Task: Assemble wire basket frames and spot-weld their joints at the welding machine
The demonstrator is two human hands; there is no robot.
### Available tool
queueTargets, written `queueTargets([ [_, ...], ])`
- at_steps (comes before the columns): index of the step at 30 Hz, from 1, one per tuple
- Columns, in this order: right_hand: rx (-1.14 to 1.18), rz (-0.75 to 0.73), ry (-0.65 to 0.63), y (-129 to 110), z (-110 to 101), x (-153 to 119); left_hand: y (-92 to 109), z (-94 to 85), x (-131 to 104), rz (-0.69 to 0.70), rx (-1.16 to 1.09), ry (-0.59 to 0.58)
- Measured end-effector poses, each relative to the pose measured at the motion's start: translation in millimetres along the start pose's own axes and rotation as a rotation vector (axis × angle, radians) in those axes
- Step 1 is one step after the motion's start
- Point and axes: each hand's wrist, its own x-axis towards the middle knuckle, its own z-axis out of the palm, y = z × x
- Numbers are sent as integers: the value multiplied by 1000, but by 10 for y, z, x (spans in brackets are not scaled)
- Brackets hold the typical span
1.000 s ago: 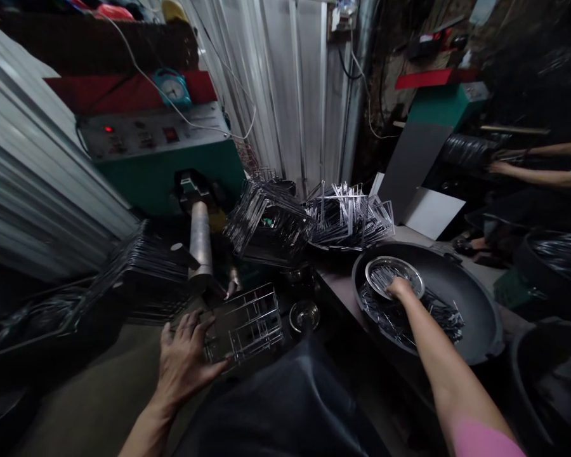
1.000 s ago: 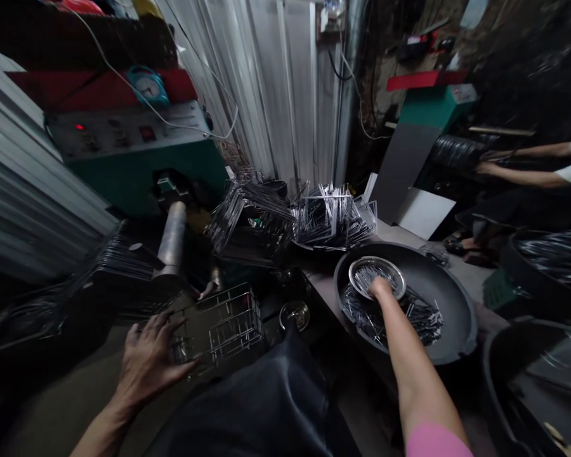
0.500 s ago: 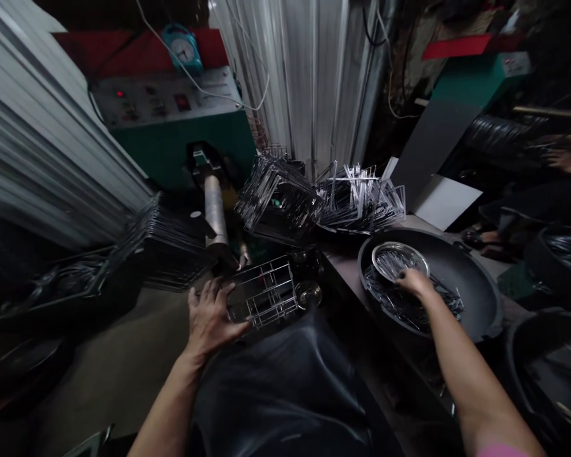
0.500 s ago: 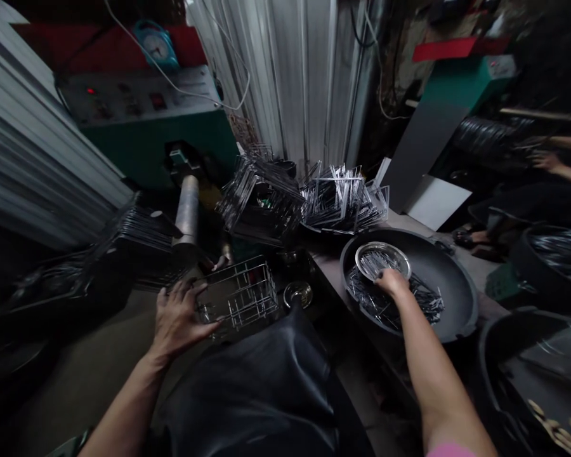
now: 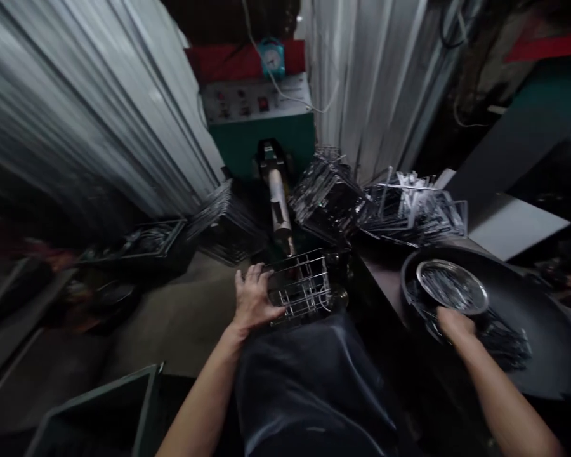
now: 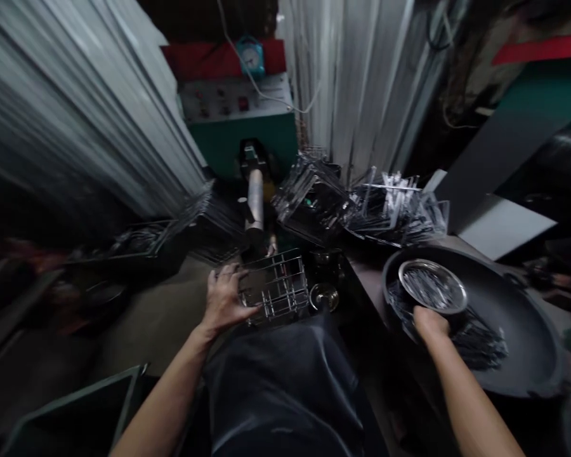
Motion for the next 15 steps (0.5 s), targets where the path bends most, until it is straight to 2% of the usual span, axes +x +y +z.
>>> queueTargets([
  [2, -51, 12, 28, -68, -128, -159, -3, 2, 36, -25, 1, -15],
  [4, -23, -52, 136, -237, -250, -391, 25, 19, 76, -34, 3, -29],
  [6, 154, -304, 275, -542, -365, -669, 81, 43, 108, -27, 4, -36],
  [8, 376, -658, 261, -963, -471, -930, 154, 62, 123, -5, 7, -44],
  [10, 375, -896, 206, -1417, -570, -1117, 223, 63, 119, 22, 13, -55],
  [12, 233, -982, 142, -1818, -658, -1212, 272, 43, 102, 52, 21, -61],
  [15, 69, -966, 152, -2229, -733, -1251, 303, -9, 69, 90, 28, -58],
])
